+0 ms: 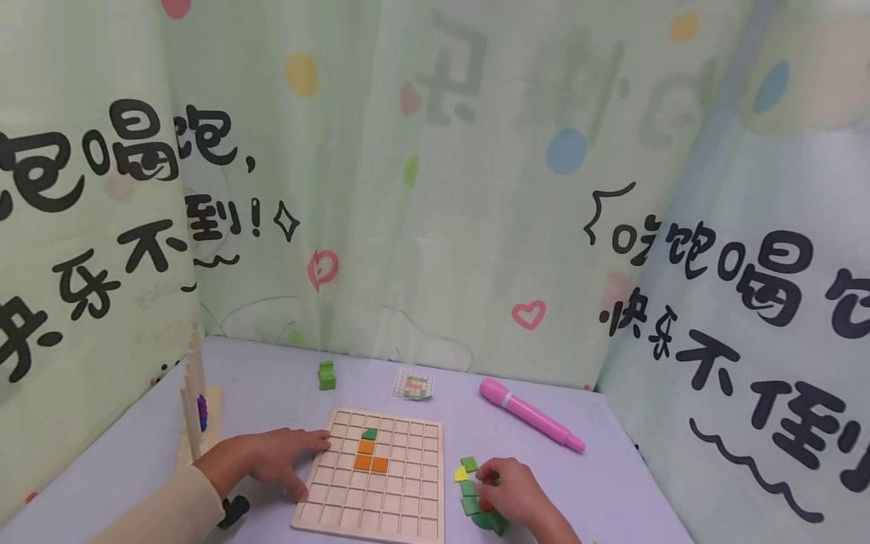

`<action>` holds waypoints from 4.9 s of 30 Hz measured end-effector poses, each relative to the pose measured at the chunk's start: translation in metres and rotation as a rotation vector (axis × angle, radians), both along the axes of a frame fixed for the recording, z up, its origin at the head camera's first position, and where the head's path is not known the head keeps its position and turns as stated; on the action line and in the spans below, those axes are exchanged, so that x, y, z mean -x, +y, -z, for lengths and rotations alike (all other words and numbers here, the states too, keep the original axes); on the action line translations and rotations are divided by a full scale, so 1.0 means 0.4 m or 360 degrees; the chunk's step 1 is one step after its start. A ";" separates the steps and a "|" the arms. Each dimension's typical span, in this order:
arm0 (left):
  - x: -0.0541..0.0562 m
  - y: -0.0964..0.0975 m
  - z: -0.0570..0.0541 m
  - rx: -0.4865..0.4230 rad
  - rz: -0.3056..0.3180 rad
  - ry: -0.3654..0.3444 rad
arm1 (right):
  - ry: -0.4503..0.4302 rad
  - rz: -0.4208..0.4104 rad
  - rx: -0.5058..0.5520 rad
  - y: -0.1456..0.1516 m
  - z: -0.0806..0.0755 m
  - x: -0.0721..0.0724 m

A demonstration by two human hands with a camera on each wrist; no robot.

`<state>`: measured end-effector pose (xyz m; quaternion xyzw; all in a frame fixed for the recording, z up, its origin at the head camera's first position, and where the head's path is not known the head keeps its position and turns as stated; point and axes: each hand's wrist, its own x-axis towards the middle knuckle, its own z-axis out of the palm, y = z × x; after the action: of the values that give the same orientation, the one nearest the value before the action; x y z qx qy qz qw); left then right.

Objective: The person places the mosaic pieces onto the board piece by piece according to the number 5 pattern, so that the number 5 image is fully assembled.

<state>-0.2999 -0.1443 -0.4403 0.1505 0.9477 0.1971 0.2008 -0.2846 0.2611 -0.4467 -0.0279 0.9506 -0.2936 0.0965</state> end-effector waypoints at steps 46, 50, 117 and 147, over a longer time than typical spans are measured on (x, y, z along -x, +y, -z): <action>0.004 0.004 0.000 0.0008 0.0000 0.0012 | 0.0279 -0.0299 0.0247 -0.121 0.010 0.019; 0.004 0.005 -0.002 0.0011 0.0003 0.0010 | 0.0235 -0.0367 0.0299 -0.163 0.005 0.030; -0.001 0.000 0.003 -0.0001 -0.0008 -0.0010 | 0.0292 -0.0471 0.0174 -0.211 0.013 0.045; -0.001 0.001 0.002 -0.0005 0.0040 0.0012 | 0.0251 -0.0014 -0.0332 -0.067 0.024 0.085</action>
<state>-0.2996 -0.1441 -0.4410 0.1633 0.9462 0.1955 0.1995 -0.3185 0.2343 -0.4562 -0.0449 0.9805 -0.1895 0.0252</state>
